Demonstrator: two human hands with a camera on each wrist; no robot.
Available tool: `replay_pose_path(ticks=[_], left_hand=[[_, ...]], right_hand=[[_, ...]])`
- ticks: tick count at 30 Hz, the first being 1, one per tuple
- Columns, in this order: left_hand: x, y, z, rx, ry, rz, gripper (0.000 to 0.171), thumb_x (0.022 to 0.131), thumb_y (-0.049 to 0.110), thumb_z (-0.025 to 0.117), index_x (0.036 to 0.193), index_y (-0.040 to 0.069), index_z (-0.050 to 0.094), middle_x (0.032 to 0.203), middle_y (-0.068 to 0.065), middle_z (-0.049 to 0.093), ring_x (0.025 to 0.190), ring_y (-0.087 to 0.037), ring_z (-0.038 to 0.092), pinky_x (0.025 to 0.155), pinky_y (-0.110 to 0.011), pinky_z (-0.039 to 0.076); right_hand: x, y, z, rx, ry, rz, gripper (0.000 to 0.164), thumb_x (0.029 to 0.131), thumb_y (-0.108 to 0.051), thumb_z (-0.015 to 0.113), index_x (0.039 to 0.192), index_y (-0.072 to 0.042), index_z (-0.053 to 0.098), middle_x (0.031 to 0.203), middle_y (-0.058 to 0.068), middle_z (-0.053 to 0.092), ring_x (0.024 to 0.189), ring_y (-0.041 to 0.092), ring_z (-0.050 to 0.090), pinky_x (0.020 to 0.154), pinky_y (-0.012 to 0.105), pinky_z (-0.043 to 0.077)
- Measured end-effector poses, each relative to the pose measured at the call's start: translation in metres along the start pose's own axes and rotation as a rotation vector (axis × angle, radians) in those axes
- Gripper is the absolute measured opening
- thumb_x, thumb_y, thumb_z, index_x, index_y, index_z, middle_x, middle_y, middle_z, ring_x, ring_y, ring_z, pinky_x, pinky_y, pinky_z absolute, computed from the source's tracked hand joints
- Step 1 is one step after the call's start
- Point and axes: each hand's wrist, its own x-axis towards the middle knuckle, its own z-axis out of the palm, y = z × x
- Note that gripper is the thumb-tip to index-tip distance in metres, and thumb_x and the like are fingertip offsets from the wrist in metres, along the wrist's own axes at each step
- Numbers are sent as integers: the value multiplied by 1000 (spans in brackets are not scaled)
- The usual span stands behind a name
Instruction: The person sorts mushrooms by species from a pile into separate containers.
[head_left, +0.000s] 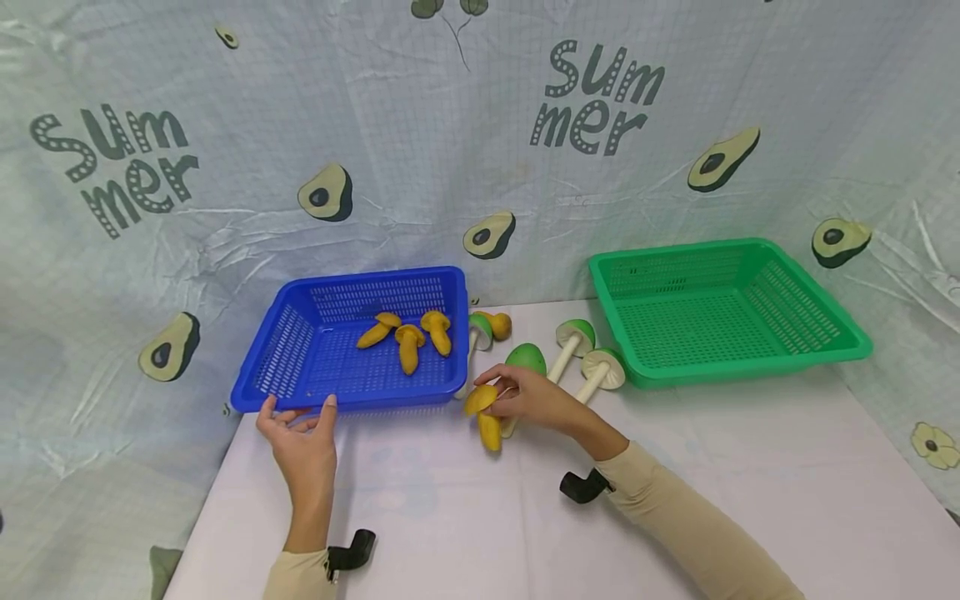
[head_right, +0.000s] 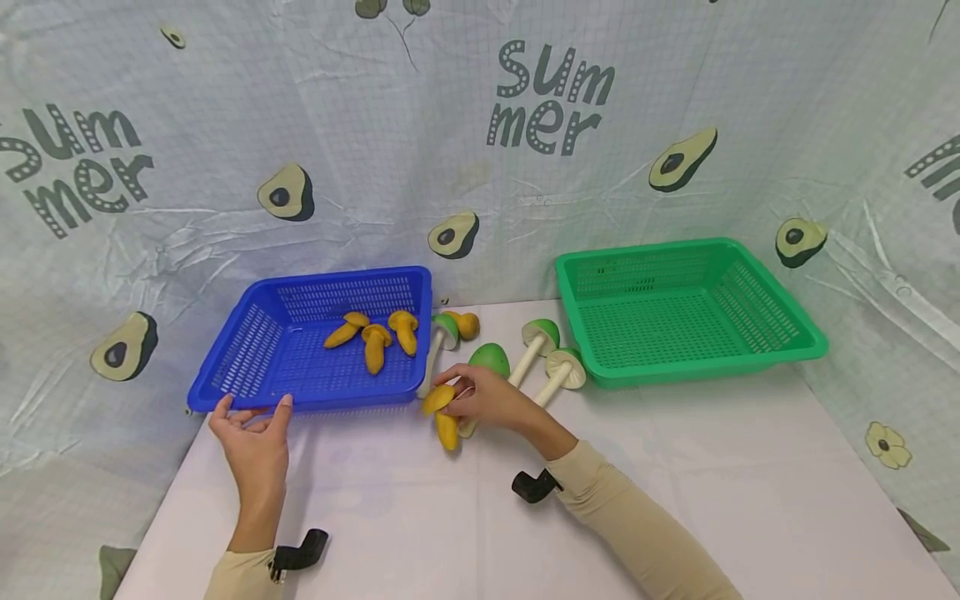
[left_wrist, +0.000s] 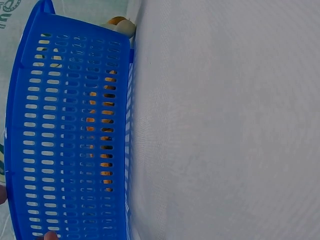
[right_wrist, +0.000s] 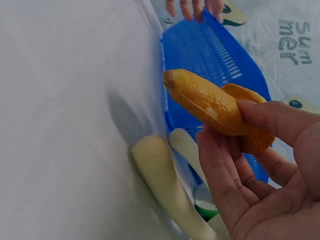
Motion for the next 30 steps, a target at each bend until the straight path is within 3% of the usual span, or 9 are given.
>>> replay_pose_path(ticks=[5, 11, 20, 30], left_hand=[[0, 0, -1, 0, 4, 7, 87, 94, 31, 73, 157, 13, 16, 117, -3, 42, 88, -8, 52, 69, -8, 45], [-1, 1, 0, -3, 3, 11, 87, 94, 31, 73, 157, 13, 16, 116, -3, 41, 89, -8, 52, 69, -8, 45], [0, 1, -1, 23, 7, 2, 88, 94, 33, 73, 157, 14, 16, 117, -3, 42, 89, -6, 51, 68, -8, 44], [-2, 1, 0, 0, 10, 14, 86, 94, 31, 73, 157, 13, 17, 116, -3, 42, 89, -8, 53, 69, -8, 45]], right_hand=[[-3, -5, -9, 131, 37, 44, 44, 91, -5, 66, 134, -5, 58, 112, 16, 64, 95, 25, 69, 80, 41, 61], [-2, -16, -25, 173, 140, 96, 45, 92, -12, 68, 135, -7, 54, 120, 15, 64, 99, 25, 69, 82, 42, 61], [2, -33, -45, 172, 221, 54, 43, 93, -13, 72, 133, -9, 55, 122, 16, 62, 102, 27, 69, 82, 43, 61], [10, -50, -52, 210, 264, -15, 40, 93, -11, 69, 132, -12, 58, 122, 16, 62, 107, 30, 66, 84, 42, 60]])
